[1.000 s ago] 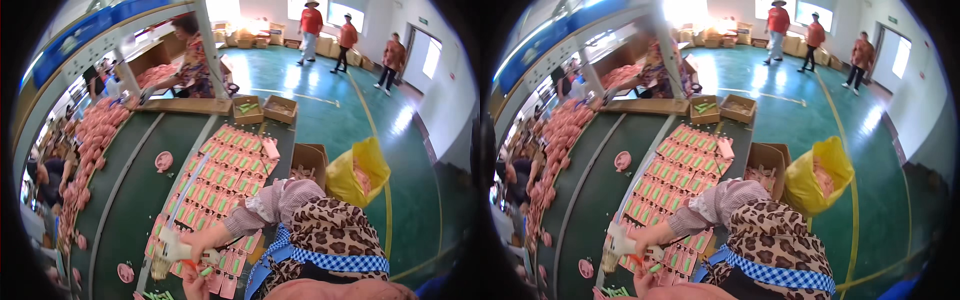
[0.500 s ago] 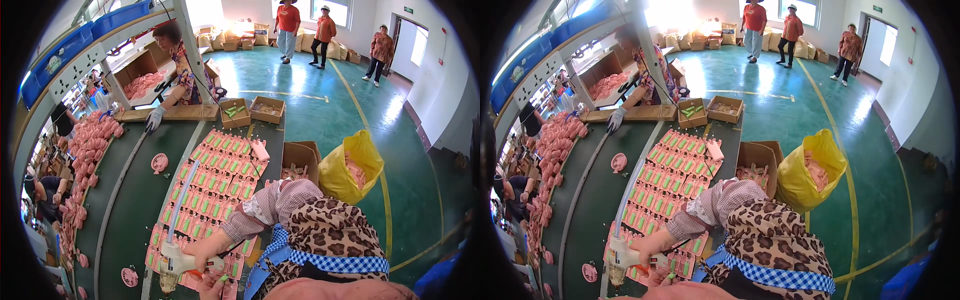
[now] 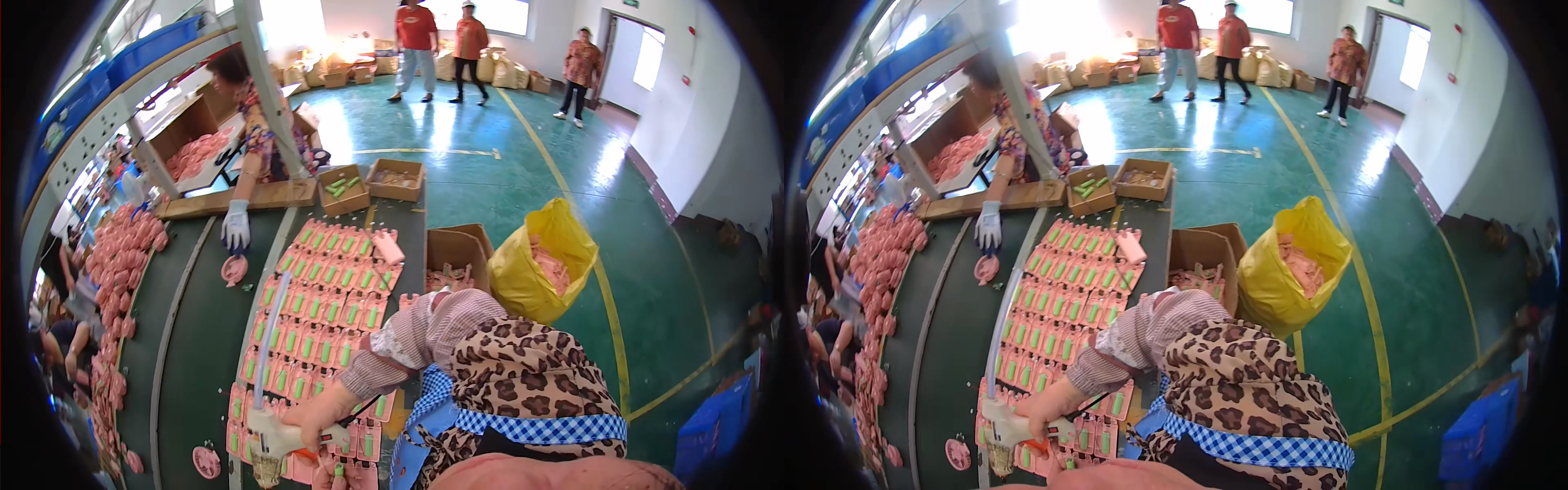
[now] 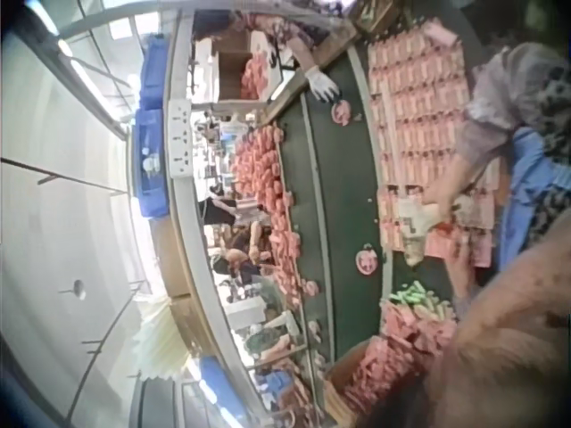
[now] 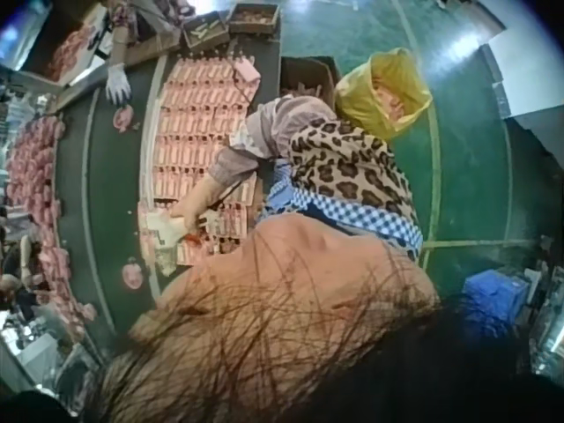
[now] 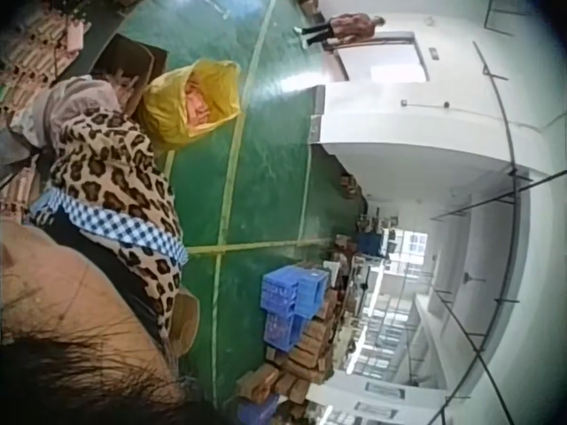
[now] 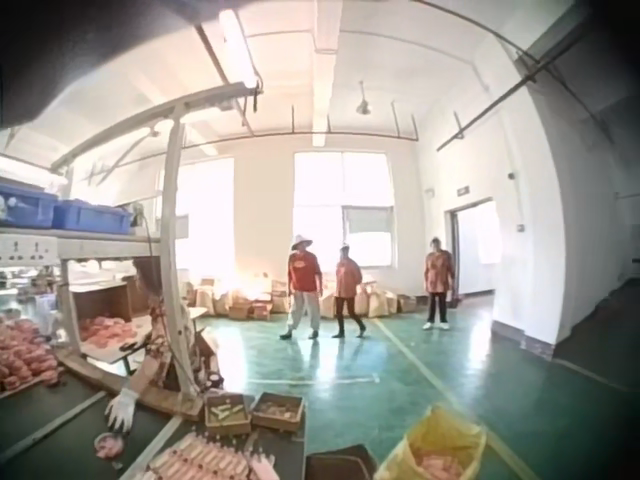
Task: Assembling pink plastic housing components by applying hot glue and inserting small green pieces.
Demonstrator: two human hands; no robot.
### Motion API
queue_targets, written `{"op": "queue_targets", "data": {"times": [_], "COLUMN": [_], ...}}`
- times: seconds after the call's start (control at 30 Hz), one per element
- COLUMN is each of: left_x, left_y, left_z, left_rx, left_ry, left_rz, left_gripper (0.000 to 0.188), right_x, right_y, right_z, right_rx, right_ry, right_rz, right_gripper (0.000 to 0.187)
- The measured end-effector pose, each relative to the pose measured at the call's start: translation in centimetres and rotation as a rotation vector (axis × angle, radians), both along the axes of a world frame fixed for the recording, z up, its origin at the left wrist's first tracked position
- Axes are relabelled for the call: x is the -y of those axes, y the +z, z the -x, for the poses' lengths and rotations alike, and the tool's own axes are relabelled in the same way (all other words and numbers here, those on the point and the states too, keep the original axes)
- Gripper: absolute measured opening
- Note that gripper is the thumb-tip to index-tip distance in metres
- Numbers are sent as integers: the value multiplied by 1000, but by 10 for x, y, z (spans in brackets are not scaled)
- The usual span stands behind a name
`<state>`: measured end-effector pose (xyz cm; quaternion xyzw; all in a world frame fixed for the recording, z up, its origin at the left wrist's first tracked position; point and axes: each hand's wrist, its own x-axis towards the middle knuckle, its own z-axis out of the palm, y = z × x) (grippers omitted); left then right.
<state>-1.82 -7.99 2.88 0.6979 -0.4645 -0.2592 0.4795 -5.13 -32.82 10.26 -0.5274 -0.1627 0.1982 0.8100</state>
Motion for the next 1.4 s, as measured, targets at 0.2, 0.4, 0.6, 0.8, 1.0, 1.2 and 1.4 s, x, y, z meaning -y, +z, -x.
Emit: {"op": "queue_targets", "data": {"times": [0.2, 0.4, 0.6, 0.8, 1.0, 1.2, 1.4], "left_x": [7, -18, -43, -58, -70, -51, -40], "left_y": [23, -3, 7, -3, -26, -36, -55], "left_z": [21, 4, 10, -4, 5, -13, -30], "left_rx": [-706, 745, -613, -672, -564, -532, -437], "left_ry": [259, 64, 815, 1049, 1128, 1102, 1086], "left_rz": [-205, -1, 106, 257, 347, 353, 335], "left_gripper": [35, 31, 16, 4, 6, 11, 13], "right_x": [1, 15, 12, 2, -22, -29, -37], "right_y": [-4, -16, -14, -25, -32, -50, -66], "right_z": [13, 4, 3, 19, 17, 6, -1], "right_rx": [-45, -61, -94, -305, -196, -146, -92], "right_ry": [-98, -143, -203, -171, -107, -102, -124], "right_rz": [-15, 54, 540, 439, 586, 688, 805], "right_gripper": [27, 43, 39, 22, 21, 24, 29]}}
